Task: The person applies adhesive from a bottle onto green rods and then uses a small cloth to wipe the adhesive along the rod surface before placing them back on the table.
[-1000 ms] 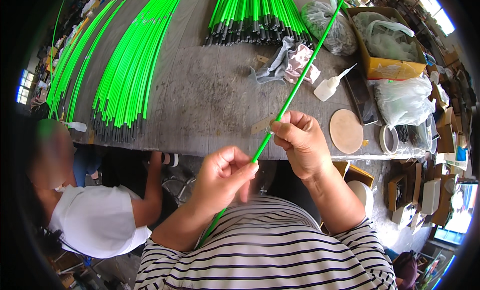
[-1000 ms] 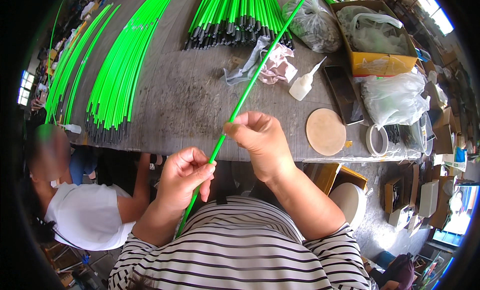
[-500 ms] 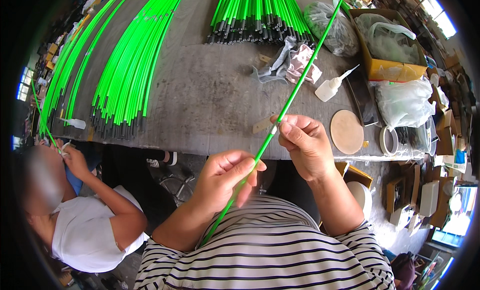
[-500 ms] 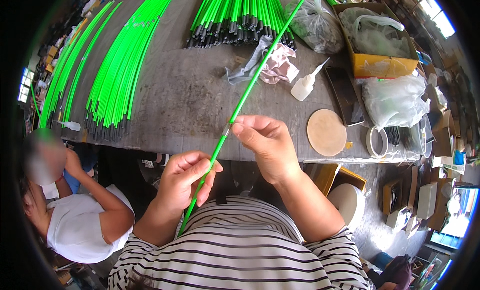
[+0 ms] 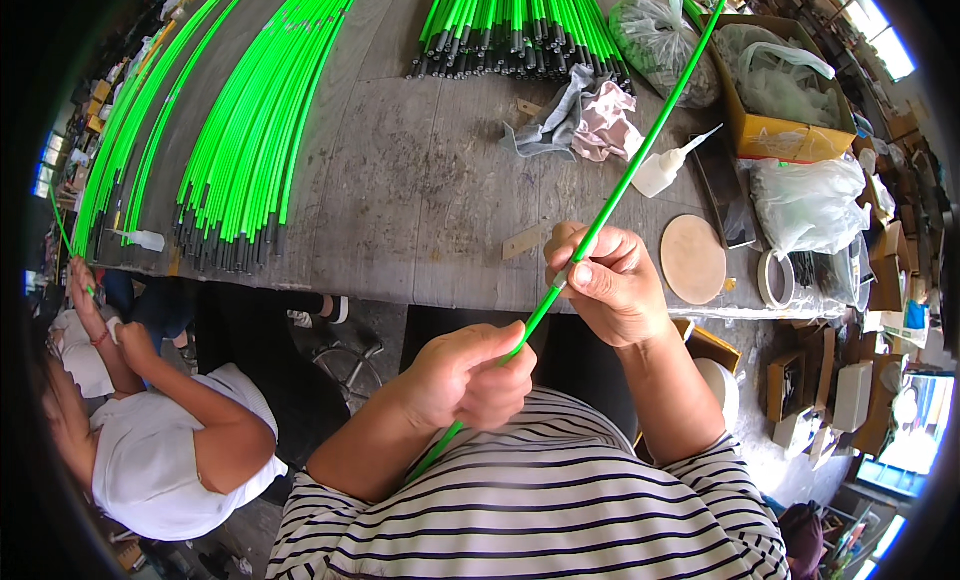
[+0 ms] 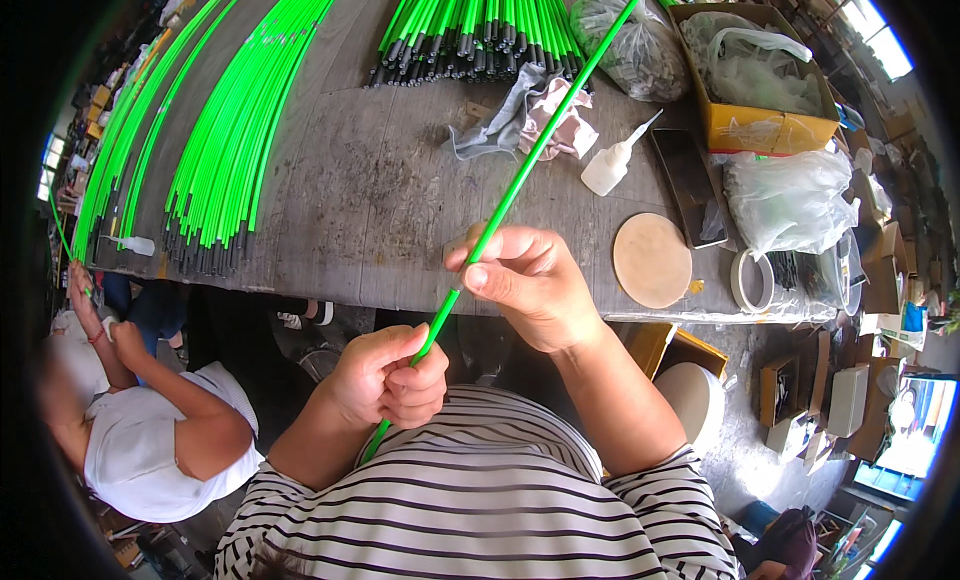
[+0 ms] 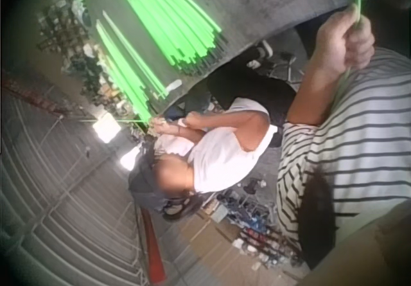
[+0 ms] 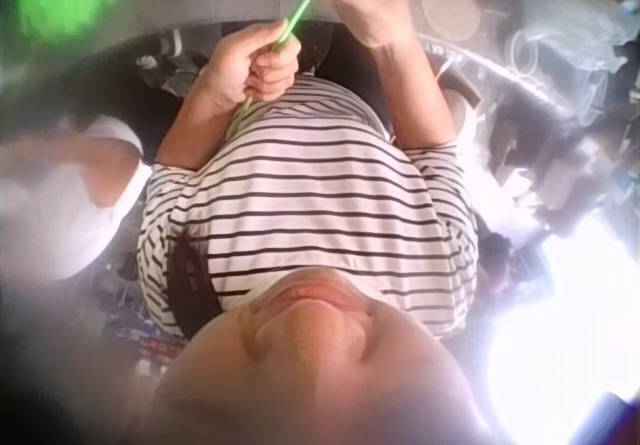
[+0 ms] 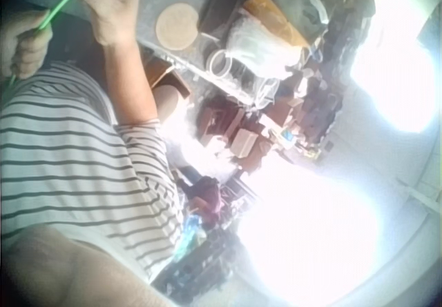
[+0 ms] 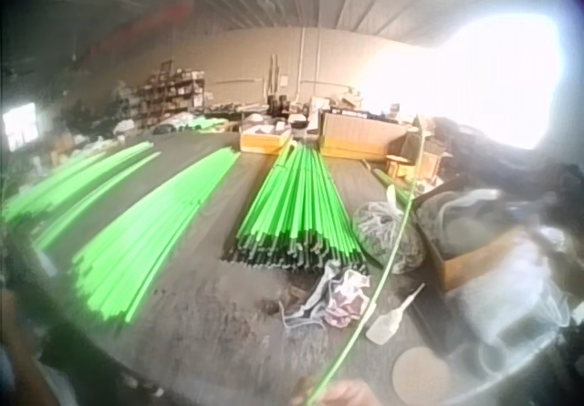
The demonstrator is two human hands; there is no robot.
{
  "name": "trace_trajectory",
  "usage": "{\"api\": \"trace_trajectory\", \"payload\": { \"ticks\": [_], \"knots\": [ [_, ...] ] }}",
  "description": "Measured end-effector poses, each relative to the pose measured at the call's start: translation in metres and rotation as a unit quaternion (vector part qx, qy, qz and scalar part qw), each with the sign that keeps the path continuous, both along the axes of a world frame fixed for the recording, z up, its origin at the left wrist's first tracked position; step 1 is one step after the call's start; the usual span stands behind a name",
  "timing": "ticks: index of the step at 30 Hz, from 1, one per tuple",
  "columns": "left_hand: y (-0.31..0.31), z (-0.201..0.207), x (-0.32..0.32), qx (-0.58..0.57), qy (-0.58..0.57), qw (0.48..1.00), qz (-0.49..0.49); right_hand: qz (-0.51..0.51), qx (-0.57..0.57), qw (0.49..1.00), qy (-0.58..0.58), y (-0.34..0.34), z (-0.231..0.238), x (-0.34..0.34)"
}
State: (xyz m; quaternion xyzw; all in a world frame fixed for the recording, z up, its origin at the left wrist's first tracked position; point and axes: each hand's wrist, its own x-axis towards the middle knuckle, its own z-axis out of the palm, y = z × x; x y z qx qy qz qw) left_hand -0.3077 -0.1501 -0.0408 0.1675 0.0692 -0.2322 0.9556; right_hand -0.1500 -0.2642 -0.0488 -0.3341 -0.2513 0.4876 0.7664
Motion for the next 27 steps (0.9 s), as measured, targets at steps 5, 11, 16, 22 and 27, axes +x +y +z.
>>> {"api": "trace_trajectory", "payload": {
  "ticks": [5,11,16,22,27],
  "knots": [
    [-0.006,0.011,0.001,0.277,0.02,0.957,0.09,-0.036,-0.036,0.996,-0.068,0.003,0.005,-0.004],
    [-0.022,0.005,0.008,0.762,-0.053,0.607,0.22,-0.046,-0.146,0.988,-0.031,0.002,0.006,-0.01],
    [-0.012,0.001,0.004,0.619,-0.052,0.756,0.208,-0.104,-0.148,0.983,-0.041,0.001,0.012,-0.019],
    [0.003,0.011,-0.001,0.245,0.013,0.966,0.086,-0.076,-0.048,0.995,-0.038,-0.011,0.001,-0.002],
    [0.004,0.005,0.002,0.101,-0.032,0.994,0.015,-0.059,-0.03,0.996,-0.06,-0.004,0.007,-0.009]
  ]
}}
